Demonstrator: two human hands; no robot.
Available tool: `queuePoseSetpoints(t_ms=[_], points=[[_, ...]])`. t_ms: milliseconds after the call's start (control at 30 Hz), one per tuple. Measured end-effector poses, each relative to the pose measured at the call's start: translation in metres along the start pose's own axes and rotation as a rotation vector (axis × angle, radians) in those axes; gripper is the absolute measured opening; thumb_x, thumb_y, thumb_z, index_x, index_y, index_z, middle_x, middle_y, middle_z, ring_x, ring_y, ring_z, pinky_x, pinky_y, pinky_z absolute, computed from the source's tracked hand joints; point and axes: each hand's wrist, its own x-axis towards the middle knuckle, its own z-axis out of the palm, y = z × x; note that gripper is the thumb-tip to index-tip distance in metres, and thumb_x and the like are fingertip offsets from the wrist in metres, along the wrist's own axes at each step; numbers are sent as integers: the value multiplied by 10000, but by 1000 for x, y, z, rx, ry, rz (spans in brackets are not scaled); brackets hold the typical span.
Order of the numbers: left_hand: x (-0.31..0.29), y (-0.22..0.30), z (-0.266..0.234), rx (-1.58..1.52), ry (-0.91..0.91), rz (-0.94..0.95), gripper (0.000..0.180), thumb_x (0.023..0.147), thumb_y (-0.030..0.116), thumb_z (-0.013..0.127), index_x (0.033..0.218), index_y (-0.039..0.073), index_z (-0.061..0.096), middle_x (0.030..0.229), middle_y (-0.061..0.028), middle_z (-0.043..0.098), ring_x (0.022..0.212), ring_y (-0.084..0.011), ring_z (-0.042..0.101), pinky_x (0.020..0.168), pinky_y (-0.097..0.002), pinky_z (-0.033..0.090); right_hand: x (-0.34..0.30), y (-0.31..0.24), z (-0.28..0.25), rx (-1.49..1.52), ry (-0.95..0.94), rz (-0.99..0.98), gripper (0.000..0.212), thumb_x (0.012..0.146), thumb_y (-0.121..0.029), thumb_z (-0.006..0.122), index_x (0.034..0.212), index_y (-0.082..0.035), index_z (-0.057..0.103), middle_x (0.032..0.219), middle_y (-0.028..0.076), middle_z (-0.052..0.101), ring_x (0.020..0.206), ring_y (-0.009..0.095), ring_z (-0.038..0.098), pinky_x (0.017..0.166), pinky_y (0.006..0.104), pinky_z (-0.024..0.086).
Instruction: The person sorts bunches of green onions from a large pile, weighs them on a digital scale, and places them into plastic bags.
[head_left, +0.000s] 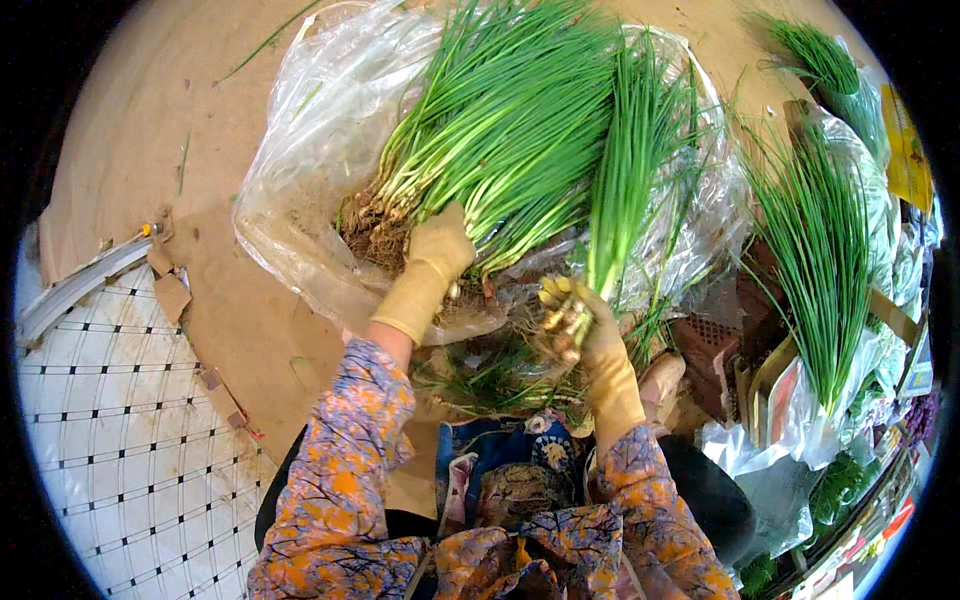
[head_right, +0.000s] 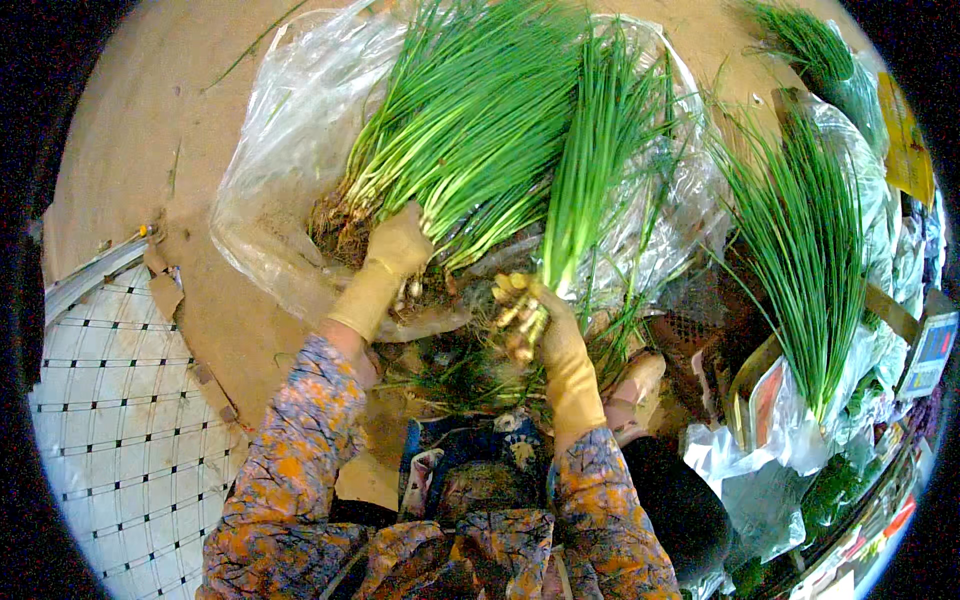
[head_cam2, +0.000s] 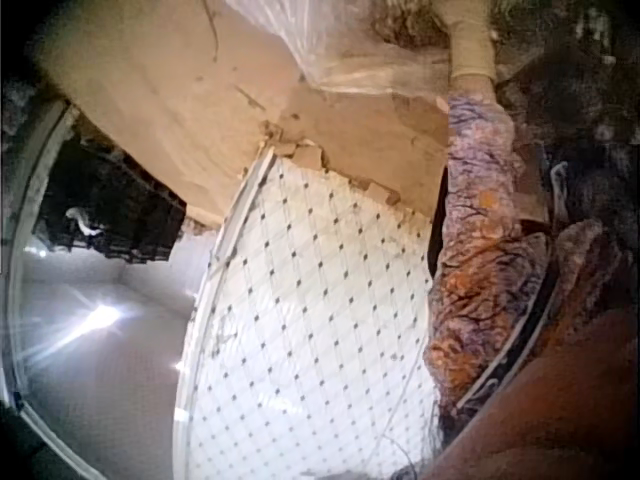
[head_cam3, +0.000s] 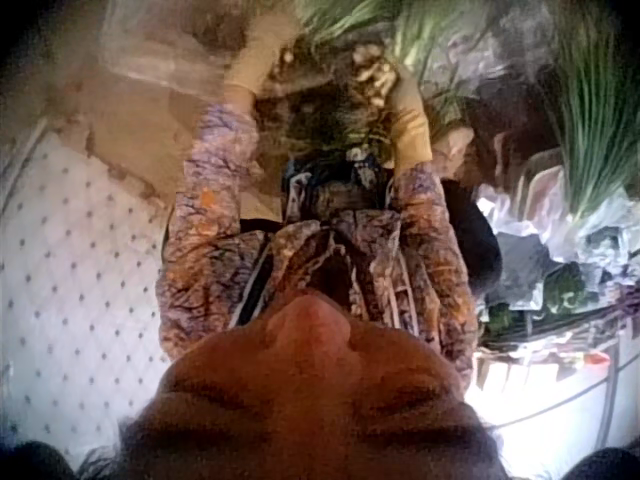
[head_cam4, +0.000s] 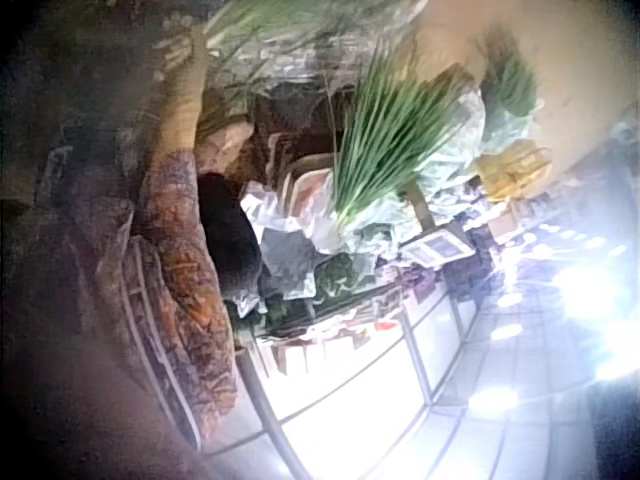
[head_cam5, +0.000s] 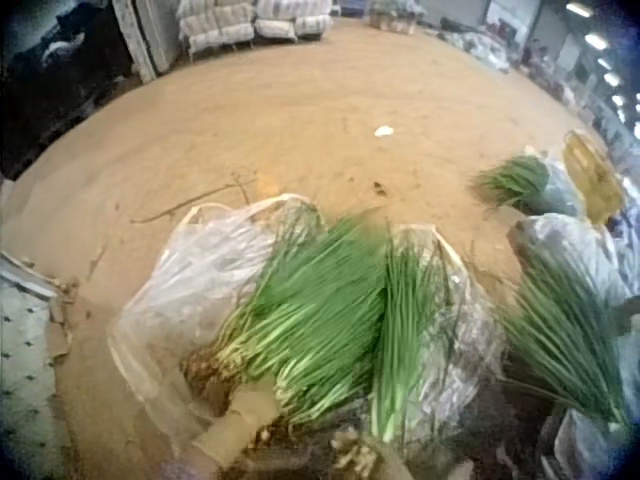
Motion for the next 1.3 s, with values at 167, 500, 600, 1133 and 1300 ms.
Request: queuePoseSetpoints(t_ms=[167, 500, 600, 1133, 1300], points=[[-10, 2, -35, -699, -36, 129, 472, 653, 109, 619, 1072, -55, 475, 926, -150, 576, 818, -226, 543, 750, -307, 425, 44, 10, 14, 7, -17, 174, 326, 834, -258, 498, 1054, -17, 515, 836, 113, 620, 582, 222, 574, 502, 342, 487], [-31, 24, 69, -693, 190, -151, 632, 808, 315, 552, 1240, -78, 311, 1245, -274, 361, 1150, -354, 379, 967, -378, 307, 76, 18, 11, 67, -141, 285, 382, 812, -382, 536, 980, -40, 535, 827, 94, 606, 694, 221, 593, 585, 372, 501], [-35, 35, 70, -661, -5, -165, 793, 807, 570, 385, 1221, -103, 317, 1203, -307, 388, 1142, -401, 376, 956, -394, 315, 78, 19, 7, -77, -129, 235, 440, 811, -450, 510, 982, -46, 539, 730, 86, 594, 609, 206, 578, 527, 350, 487], [-124, 76, 129, -1117, -191, -157, 703, 834, 576, 334, 1203, -21, 369, 1103, -161, 467, 927, -227, 484, 752, -306, 428, -43, -40, 29, -1250, -53, -262, 432, 688, -348, 652, 984, -38, 599, 952, 186, 609, 906, 309, 574, 788, 386, 441], [-207, 145, 36, -1457, -183, -34, 631, 852, 457, 389, 1285, 10, 289, 1272, -202, 334, 1128, -296, 362, 942, -362, 302, -133, -109, 78, -1652, -64, -374, 360, 703, -289, 594, 925, -6, 592, 918, 201, 604, 885, 330, 577, 731, 396, 458]])
